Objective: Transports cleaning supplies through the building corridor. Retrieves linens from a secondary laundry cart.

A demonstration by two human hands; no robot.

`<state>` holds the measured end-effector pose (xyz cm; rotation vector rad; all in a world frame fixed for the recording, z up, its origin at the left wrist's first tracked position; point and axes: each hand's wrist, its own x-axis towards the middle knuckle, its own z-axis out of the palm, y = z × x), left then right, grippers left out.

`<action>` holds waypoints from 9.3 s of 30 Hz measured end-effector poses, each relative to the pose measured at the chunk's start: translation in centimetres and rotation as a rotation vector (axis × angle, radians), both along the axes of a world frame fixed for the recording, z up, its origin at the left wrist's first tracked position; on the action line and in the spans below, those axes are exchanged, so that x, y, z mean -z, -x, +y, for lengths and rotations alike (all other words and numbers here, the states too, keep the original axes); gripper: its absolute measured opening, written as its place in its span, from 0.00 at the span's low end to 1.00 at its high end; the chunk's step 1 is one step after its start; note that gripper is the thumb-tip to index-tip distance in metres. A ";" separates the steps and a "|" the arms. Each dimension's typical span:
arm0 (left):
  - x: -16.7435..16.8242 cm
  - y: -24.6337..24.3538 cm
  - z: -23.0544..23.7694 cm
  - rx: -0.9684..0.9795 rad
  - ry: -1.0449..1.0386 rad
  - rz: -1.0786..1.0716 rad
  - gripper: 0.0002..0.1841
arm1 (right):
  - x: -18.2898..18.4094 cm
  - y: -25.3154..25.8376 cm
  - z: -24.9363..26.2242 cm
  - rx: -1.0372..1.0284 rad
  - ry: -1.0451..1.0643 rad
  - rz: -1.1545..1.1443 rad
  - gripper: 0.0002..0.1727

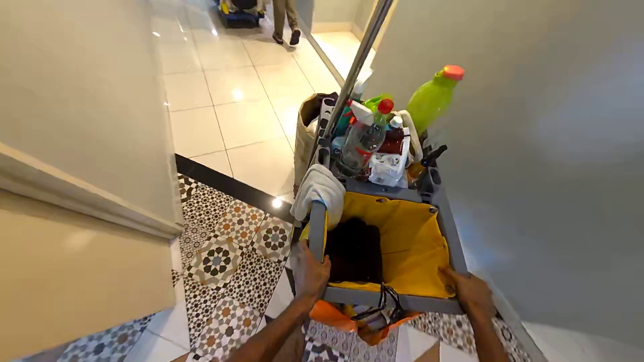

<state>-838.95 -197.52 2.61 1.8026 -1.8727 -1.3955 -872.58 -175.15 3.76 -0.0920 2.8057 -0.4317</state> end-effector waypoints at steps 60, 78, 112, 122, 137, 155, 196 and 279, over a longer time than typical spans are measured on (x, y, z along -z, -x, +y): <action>1.6 69.6 -180.7 -0.606 0.227 0.018 0.32 | -0.5 76.8 -197.7 -0.583 0.014 -0.092 0.35; 1.3 80.3 -250.6 -0.681 0.198 0.026 0.34 | -0.5 87.6 -270.3 -0.588 0.045 -0.103 0.35; 1.2 89.4 -388.5 -0.766 0.154 -0.170 0.32 | 0.8 96.9 -410.5 -0.687 0.083 -0.216 0.32; 2.4 90.6 -430.5 -0.702 0.318 -0.241 0.32 | 1.5 98.9 -451.5 -0.687 0.234 -0.289 0.31; 2.5 93.3 -492.9 -0.687 0.217 -0.276 0.31 | 3.0 102.2 -513.6 -0.725 0.320 -0.314 0.30; 2.8 98.7 -567.2 -0.415 0.856 -0.483 0.28 | 2.5 106.9 -589.2 -0.699 0.304 -0.308 0.33; 2.5 103.6 -733.3 -0.415 0.776 -0.513 0.26 | 0.8 111.6 -754.8 -0.693 0.218 -0.308 0.30; 3.3 126.1 -1052.6 -0.504 0.761 -0.322 0.17 | 1.3 133.7 -1073.8 -0.660 0.189 -0.261 0.31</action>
